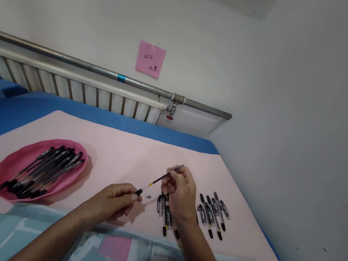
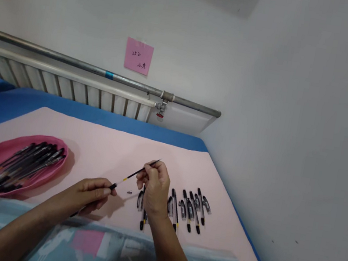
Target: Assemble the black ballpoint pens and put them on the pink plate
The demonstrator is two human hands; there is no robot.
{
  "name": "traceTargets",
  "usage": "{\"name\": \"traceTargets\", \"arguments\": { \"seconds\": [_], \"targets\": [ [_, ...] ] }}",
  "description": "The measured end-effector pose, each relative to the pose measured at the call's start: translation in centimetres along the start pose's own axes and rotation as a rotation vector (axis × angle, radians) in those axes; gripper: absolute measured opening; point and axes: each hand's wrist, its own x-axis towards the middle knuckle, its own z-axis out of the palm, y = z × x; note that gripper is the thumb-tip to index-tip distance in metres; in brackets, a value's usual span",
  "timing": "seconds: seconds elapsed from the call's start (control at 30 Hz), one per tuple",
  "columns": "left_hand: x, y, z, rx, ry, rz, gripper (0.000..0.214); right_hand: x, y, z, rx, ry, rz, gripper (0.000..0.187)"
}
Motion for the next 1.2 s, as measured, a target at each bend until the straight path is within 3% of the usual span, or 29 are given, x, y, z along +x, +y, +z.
{"name": "traceTargets", "arguments": {
  "seconds": [0.47,0.77,0.9,1.1,1.2],
  "targets": [
    [-0.7,0.1,-0.2,-0.253,-0.131,-0.064,0.032,-0.5,-0.5,-0.1,-0.005,-0.147,-0.074,0.003],
    [-1.0,0.4,-0.2,-0.184,-0.186,-0.118,0.033,-0.6,-0.7,-0.4,-0.041,-0.204,-0.055,0.004],
    [-0.8,0.2,-0.3,-0.263,-0.159,-0.069,0.032,-1.1,0.1,0.2,-0.043,-0.191,-0.034,0.003],
    [-0.6,0.1,-0.6,-0.251,-0.072,0.000,0.033,-2.2,1.5,1.4,-0.281,-0.414,0.131,0.006],
    [-0.6,0.3,-0.7,-0.258,-0.036,0.019,0.032,-1.5,0.8,0.8,-0.426,-0.349,0.120,0.016]
  ]
}}
